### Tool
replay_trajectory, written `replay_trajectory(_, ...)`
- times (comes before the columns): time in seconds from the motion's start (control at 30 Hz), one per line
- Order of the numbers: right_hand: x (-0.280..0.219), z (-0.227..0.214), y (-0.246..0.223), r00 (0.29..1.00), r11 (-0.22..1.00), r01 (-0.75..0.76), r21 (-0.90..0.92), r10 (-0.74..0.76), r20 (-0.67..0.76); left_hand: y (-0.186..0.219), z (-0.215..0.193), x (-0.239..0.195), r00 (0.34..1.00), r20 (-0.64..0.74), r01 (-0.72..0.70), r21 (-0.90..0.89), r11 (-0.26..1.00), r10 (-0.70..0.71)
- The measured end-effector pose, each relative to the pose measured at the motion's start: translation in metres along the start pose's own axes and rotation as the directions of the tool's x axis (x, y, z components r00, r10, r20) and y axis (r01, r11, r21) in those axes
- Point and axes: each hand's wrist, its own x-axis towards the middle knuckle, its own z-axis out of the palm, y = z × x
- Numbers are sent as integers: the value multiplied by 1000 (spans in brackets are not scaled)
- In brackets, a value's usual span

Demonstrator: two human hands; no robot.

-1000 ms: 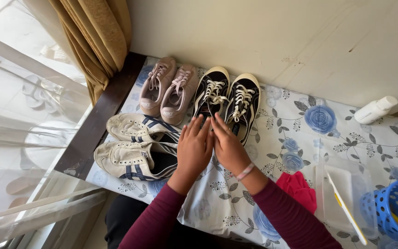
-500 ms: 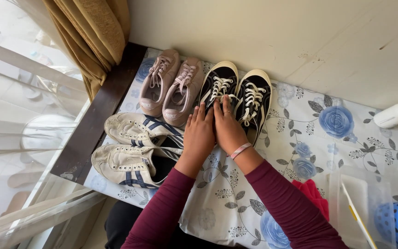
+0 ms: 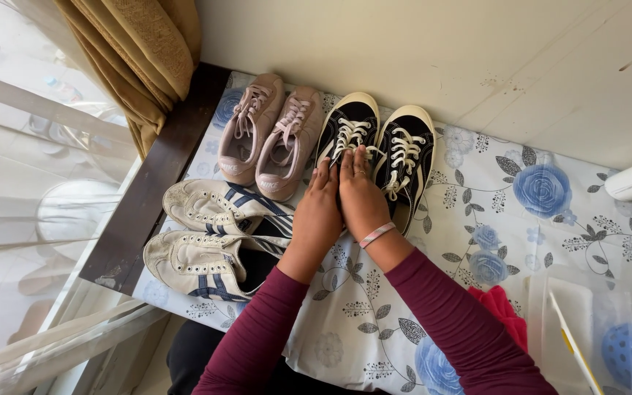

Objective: The person unties the laces of a black sneaker and then uses a toothbrush to scrub the upper fabric around the eyelets. The task focuses on one shoe at a time on a table with other shoes nearby.

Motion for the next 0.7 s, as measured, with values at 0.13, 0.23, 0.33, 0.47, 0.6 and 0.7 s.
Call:
replay_trajectory(0.13, -5, -13, -2, 999, 1000, 16, 26, -15, -40, 11, -13, -4, 998, -57, 8, -47, 999, -11)
replay_trajectory(0.23, -15, -32, -5, 997, 997, 25, 67, -19, -77, 14, -13, -7, 997, -71, 34, -67, 997, -39)
replay_trajectory(0.33, -24, -37, -4, 990, 993, 67, 102, -53, -132, 21, -19, -17, 995, -94, 23, -54, 998, -28)
replay_trajectory(0.47, -35, -39, -4, 978, 988, 114, 101, -94, -187, 35, -30, -32, 992, -124, 8, -30, 1000, -12)
replay_trajectory(0.6, -52, -49, -10, 962, 984, 147, 100, -119, -244, 57, -48, -52, 987, -159, -15, 13, 1000, 17)
replay_trajectory(0.7, -71, -60, -12, 949, 981, 155, 116, -115, -294, 65, -48, -63, 977, -199, -63, 43, 997, 70)
